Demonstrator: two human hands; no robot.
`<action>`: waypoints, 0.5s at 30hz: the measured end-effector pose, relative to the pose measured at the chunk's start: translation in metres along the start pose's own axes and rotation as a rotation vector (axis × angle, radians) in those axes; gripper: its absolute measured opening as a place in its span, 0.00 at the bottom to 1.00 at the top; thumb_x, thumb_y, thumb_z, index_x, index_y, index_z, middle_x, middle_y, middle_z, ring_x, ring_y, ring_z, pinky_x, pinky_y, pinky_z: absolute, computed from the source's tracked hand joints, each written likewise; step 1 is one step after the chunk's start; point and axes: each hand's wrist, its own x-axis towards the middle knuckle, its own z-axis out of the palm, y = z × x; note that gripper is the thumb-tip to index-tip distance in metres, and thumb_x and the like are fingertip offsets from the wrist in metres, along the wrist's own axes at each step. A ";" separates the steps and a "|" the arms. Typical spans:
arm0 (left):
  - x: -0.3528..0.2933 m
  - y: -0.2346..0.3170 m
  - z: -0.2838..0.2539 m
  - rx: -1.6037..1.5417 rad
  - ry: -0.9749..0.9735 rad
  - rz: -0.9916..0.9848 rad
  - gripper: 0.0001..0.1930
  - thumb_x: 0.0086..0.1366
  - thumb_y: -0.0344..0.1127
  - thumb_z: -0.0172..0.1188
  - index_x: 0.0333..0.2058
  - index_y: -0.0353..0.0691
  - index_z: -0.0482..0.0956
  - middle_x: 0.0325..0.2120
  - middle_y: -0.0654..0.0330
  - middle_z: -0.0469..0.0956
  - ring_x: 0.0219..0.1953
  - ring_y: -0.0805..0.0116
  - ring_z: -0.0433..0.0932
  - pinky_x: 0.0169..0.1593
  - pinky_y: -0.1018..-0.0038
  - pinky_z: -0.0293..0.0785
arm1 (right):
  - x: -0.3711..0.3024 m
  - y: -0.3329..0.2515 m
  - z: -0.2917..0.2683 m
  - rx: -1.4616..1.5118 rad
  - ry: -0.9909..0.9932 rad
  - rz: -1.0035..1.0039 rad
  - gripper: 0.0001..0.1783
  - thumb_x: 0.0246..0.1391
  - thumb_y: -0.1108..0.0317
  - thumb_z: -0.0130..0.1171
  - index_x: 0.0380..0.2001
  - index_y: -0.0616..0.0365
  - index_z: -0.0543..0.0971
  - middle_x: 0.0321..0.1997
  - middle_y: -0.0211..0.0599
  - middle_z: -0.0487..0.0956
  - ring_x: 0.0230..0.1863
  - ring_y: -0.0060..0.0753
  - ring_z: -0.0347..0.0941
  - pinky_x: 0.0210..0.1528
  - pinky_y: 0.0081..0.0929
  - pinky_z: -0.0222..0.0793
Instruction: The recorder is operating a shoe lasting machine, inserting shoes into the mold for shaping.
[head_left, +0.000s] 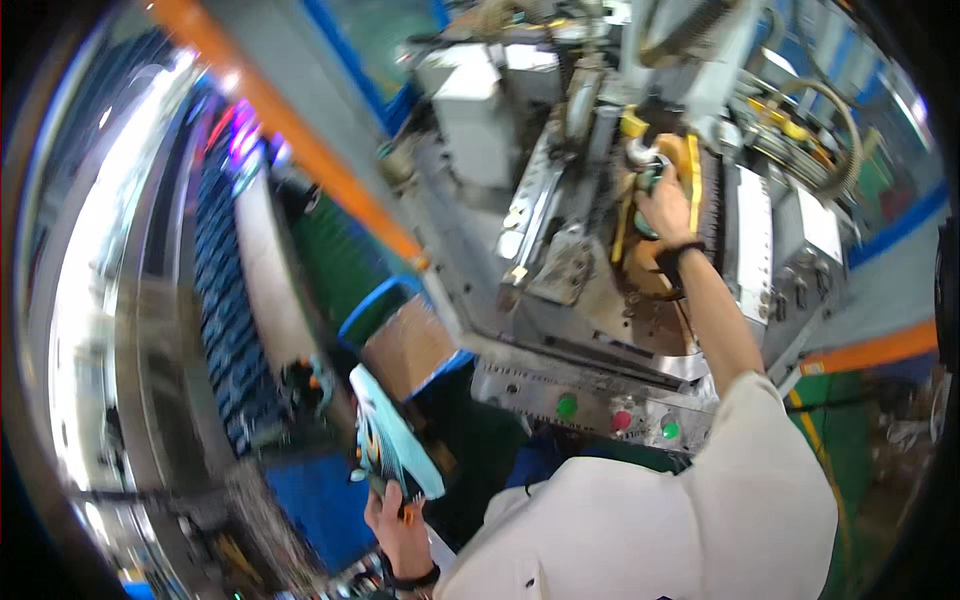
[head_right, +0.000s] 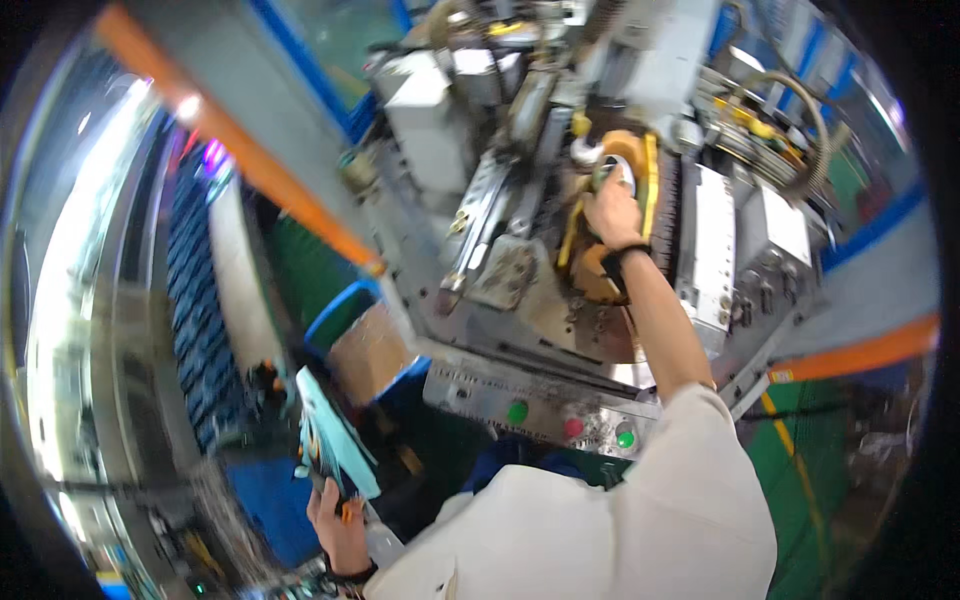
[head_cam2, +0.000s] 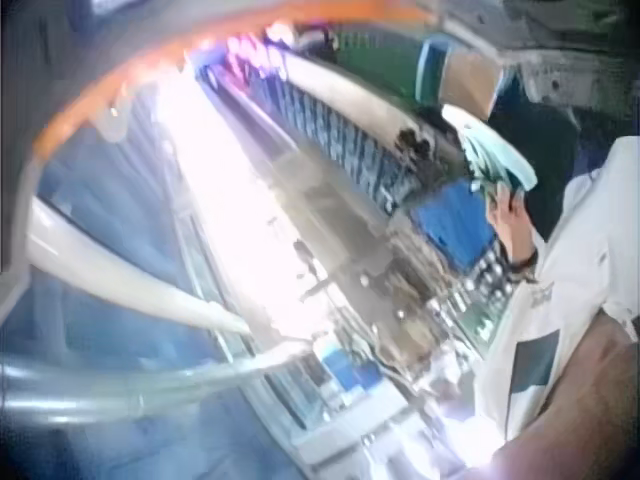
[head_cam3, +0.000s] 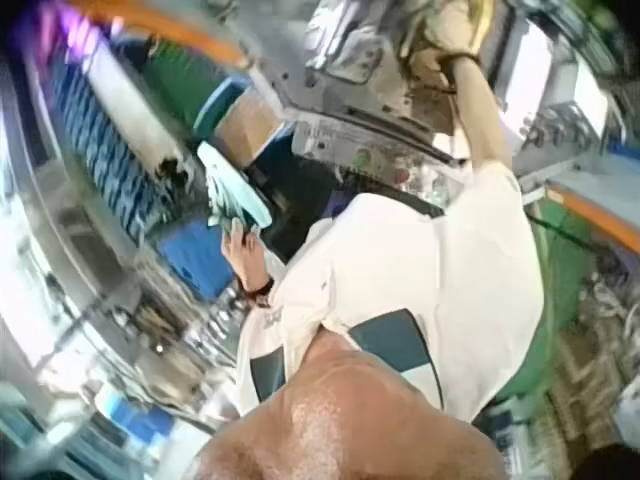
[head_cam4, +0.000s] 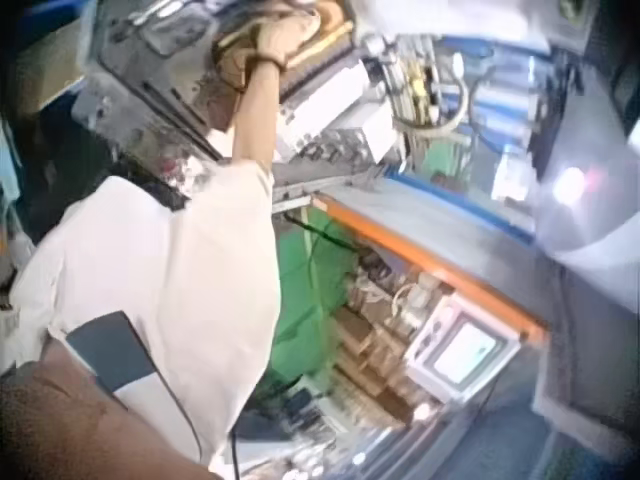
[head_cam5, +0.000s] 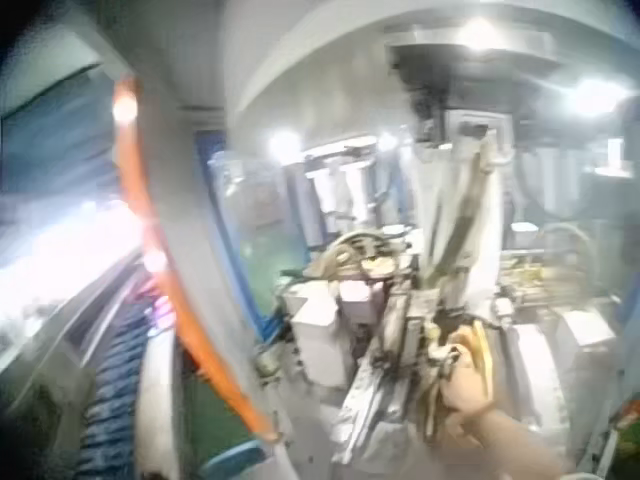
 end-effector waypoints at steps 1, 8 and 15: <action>-0.009 -0.006 0.005 0.015 0.159 0.005 0.18 0.61 0.29 0.64 0.50 0.35 0.74 0.41 0.57 0.77 0.48 0.62 0.76 0.41 0.70 0.78 | -0.024 -0.019 -0.023 0.036 0.021 -0.121 0.38 0.54 0.56 0.59 0.63 0.66 0.59 0.48 0.62 0.76 0.46 0.63 0.76 0.46 0.51 0.73; -0.059 -0.043 -0.009 -0.327 0.048 -0.210 0.09 0.63 0.35 0.62 0.41 0.41 0.78 0.36 0.62 0.80 0.38 0.69 0.80 0.40 0.69 0.78 | -0.285 -0.060 0.013 0.433 -0.257 -0.767 0.04 0.52 0.73 0.57 0.33 0.58 0.76 0.36 0.44 0.76 0.41 0.51 0.72 0.43 0.43 0.70; -0.140 -0.087 -0.088 0.269 0.118 0.123 0.12 0.64 0.33 0.62 0.43 0.32 0.77 0.37 0.61 0.79 0.37 0.70 0.79 0.39 0.73 0.78 | -0.311 0.004 0.150 0.208 -0.403 -0.887 0.07 0.57 0.70 0.51 0.36 0.57 0.78 0.40 0.46 0.76 0.45 0.53 0.71 0.49 0.44 0.68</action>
